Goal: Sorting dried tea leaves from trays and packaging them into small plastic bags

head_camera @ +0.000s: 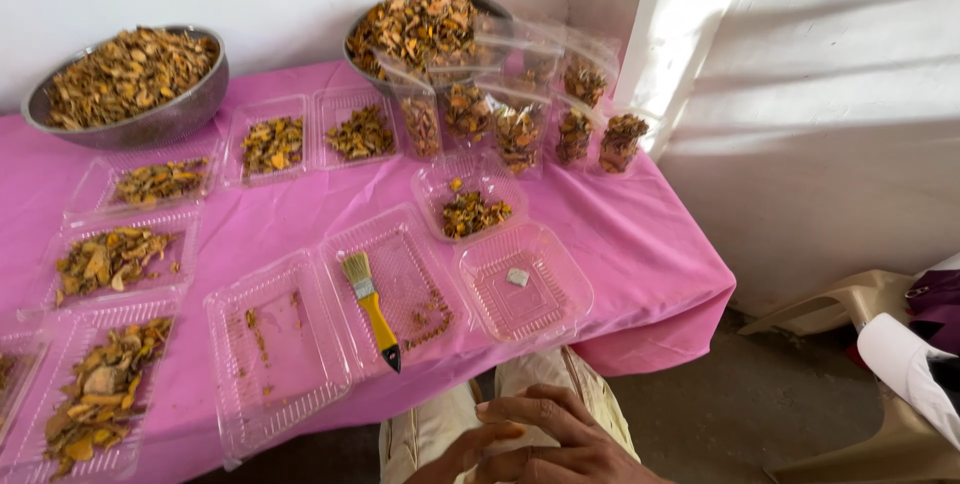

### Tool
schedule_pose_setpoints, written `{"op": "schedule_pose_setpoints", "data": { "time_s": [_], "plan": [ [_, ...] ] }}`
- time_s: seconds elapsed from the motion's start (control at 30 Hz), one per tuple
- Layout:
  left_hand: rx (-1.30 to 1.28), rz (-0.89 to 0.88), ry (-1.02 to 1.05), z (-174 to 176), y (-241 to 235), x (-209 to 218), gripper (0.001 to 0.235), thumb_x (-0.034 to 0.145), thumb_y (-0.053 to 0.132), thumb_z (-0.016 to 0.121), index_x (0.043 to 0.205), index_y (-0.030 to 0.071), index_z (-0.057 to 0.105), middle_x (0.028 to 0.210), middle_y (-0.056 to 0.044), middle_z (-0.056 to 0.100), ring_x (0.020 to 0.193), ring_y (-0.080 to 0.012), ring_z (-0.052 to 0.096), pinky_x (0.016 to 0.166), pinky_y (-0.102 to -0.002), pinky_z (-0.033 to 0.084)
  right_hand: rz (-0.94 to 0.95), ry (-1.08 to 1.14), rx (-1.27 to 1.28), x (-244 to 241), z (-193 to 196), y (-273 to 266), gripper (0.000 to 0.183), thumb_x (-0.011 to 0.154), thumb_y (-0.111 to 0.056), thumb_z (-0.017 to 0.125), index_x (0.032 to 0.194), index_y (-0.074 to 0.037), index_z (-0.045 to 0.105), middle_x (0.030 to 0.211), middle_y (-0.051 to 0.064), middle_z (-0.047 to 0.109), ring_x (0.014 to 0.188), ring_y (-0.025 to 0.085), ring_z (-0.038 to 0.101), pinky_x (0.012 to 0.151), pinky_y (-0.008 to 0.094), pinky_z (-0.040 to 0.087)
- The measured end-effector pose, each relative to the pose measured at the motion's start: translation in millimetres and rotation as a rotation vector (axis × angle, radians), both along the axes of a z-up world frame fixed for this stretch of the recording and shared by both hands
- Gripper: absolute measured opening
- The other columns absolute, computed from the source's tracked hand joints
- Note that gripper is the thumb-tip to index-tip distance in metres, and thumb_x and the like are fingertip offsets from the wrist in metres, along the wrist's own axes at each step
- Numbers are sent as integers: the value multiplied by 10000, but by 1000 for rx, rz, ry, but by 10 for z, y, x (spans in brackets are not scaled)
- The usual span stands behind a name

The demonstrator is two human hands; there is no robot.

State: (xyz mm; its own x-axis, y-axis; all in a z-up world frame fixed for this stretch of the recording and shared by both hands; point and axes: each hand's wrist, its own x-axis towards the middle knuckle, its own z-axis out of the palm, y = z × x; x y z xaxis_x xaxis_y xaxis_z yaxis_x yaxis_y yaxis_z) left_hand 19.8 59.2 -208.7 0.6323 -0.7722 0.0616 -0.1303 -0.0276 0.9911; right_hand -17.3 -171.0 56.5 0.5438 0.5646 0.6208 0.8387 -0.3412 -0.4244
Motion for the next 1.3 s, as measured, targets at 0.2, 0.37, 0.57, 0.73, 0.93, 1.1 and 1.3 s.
{"op": "schedule_pose_setpoints", "data": {
  "time_s": [0.2,0.37,0.57,0.73,0.93,1.1,1.3],
  "plan": [
    [-38,231,-235,1937,-40,-239,645,1005,609,482,1447,143,551,1037,-38,625,1008,-151,653,982,-345,468,1,-116,-59,37,199,-66,218,1081,-172,528,924,-54,624,874,27,730,1230,324,632,1023,552,443],
    [229,619,-743,2068,-186,-372,571,976,519,381,1361,177,629,1138,-4,696,1109,-158,719,1190,-520,300,-141,-197,-222,-62,301,-23,225,1108,-204,473,961,-141,630,1051,-66,702,966,176,546,830,339,426],
    [266,844,-1054,2087,-370,-366,484,1069,485,313,1252,194,653,979,13,673,875,-154,694,1175,-529,315,53,230,-467,-105,-391,-239,376,1143,-242,467,1480,-92,534,1035,87,612,703,254,485,631,400,491],
    [323,740,-1001,1827,-321,-333,466,1007,468,363,1272,186,621,1037,-4,664,944,-176,689,1153,-543,275,236,574,-569,74,-61,-119,378,1069,-191,480,1440,-198,409,1566,105,410,731,429,634,608,533,508],
    [324,275,-404,1786,-35,-260,862,909,795,409,1525,193,443,1537,-66,481,1419,-260,463,1085,-460,372,384,368,-276,121,-96,-135,487,1164,-298,279,1230,81,577,1389,285,563,1304,483,548,1121,529,409],
    [298,440,-407,1832,-70,-321,903,904,821,391,1525,171,471,1452,-58,582,1375,-258,538,1106,-448,358,345,334,-230,110,-292,-194,454,1157,-268,339,1295,63,618,1481,284,530,1436,469,451,1188,540,361],
    [262,501,-644,1631,-182,-295,813,1007,722,304,1506,104,483,1186,-74,653,1085,-232,636,953,-408,427,270,269,-441,100,-563,-205,353,1163,-234,413,1308,12,619,939,168,614,810,353,595,728,445,483]
  ]
}}
